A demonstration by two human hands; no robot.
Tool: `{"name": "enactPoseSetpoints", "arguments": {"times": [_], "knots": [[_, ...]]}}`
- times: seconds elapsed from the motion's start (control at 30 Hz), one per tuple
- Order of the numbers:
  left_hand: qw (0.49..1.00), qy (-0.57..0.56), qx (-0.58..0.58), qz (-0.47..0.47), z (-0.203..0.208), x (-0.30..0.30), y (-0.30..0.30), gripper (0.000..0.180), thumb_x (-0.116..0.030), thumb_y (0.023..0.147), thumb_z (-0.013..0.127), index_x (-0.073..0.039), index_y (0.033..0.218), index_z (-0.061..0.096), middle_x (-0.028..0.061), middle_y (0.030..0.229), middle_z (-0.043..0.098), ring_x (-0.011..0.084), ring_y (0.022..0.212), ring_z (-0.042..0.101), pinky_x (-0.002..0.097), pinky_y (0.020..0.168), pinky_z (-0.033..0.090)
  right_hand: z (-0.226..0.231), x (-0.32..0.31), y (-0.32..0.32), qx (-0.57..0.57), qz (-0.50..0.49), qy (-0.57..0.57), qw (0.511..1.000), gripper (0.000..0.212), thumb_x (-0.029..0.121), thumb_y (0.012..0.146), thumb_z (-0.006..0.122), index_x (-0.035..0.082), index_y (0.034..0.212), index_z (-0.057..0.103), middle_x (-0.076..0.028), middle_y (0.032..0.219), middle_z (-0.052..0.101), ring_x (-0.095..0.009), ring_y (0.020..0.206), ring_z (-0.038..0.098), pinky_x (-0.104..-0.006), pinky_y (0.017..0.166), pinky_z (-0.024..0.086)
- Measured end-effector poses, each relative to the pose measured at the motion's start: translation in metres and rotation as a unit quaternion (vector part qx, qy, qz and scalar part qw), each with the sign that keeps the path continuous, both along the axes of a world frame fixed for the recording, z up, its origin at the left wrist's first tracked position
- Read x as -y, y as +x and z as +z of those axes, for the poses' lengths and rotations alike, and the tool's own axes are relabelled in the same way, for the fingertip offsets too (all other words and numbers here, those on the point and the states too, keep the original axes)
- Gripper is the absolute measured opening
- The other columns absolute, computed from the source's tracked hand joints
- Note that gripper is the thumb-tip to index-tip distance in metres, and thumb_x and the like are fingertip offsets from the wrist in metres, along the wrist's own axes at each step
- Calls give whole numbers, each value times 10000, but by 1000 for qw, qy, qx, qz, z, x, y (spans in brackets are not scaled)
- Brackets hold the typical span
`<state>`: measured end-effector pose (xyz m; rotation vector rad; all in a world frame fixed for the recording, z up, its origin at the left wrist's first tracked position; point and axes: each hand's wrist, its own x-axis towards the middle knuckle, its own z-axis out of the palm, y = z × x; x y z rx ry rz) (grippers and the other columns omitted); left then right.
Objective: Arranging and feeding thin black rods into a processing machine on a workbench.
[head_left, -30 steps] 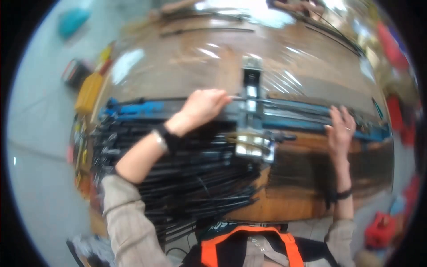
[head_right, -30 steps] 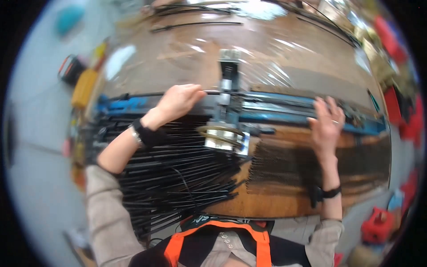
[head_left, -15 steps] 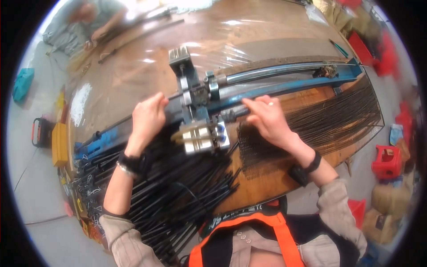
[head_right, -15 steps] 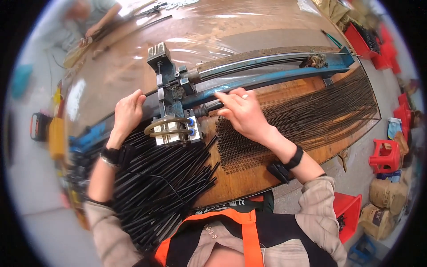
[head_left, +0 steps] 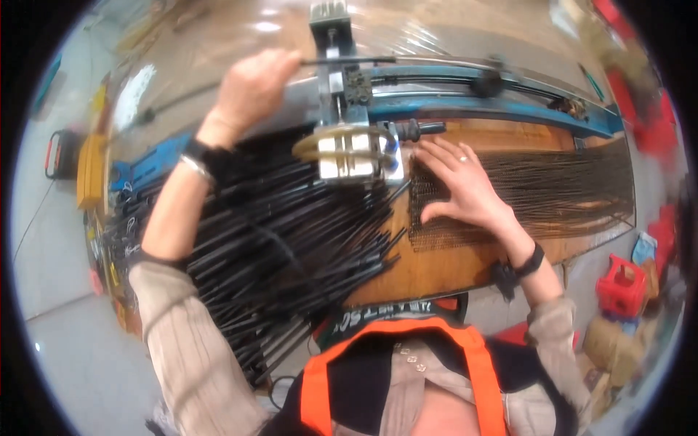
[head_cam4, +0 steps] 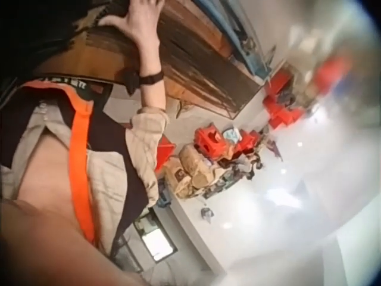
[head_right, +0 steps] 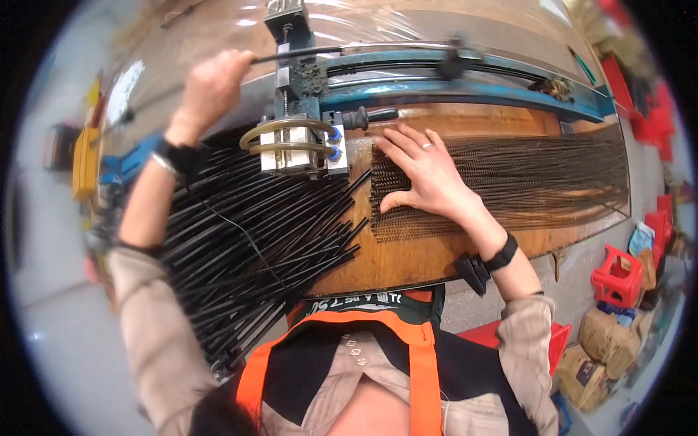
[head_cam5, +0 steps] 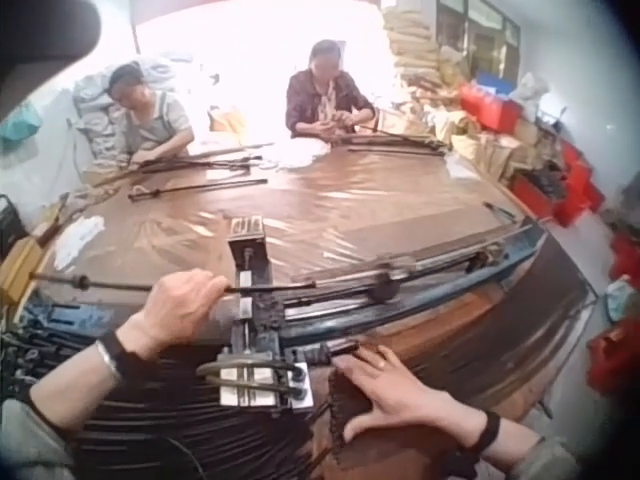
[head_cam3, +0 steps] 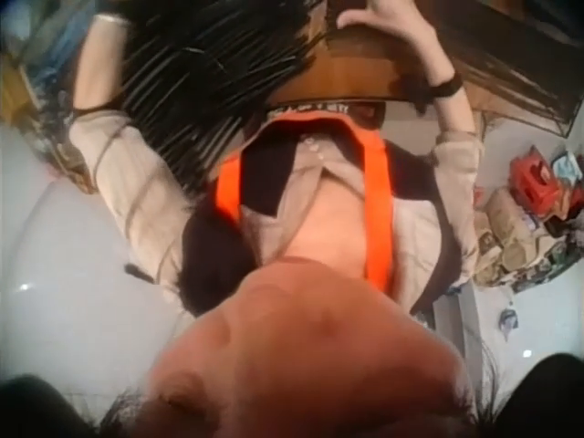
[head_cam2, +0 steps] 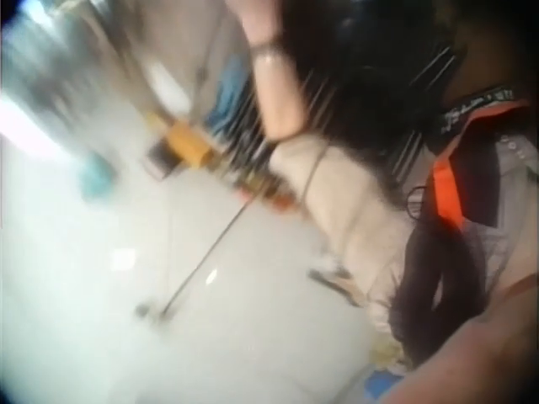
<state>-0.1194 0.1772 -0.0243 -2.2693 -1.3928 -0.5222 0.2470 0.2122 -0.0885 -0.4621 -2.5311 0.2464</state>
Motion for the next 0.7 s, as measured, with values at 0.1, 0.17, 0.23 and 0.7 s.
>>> {"name": "enactPoseSetpoints", "arguments": {"times": [0.1, 0.17, 0.23, 0.7], "knots": [[997, 60, -39, 3, 1, 15, -57, 142, -82, 876, 614, -92, 1018, 613, 98, 854, 614, 288, 771, 616, 407, 688, 487, 5, 12, 7, 51, -2, -40, 998, 423, 227, 746, 810, 43, 1096, 658, -93, 855, 618, -270, 826, 586, -412, 745, 476], [989, 96, -87, 72, 4, 35, -55, 146, -81, 852, 614, -104, 996, 619, 90, 858, 624, 278, 792, 625, 403, 704, 477, -1, 14, 13, 32, 18, -49, 998, 391, 213, 752, 804, 45, 1077, 666, -96, 847, 608, -269, 823, 576, -405, 731, 468], [948, 176, -190, 185, 15, 47, -30, 158, -79, 803, 612, -129, 952, 630, 74, 866, 643, 258, 835, 643, 396, 737, 459, -11, 8, 17, -13, 38, -59, 997, 326, 185, 764, 792, 48, 1038, 682, -103, 831, 588, -265, 815, 556, -390, 703, 452], [913, -333, 201, 121, -6, 181, 112, 91, -101, 889, 652, -60, 932, 583, 115, 755, 544, 330, 649, 582, 417, 609, 489, 24, 32, 0, 21, 11, -227, 974, 124, 142, 830, 742, 36, 873, 693, -96, 718, 605, -259, 670, 576, -358, 647, 472]]}}
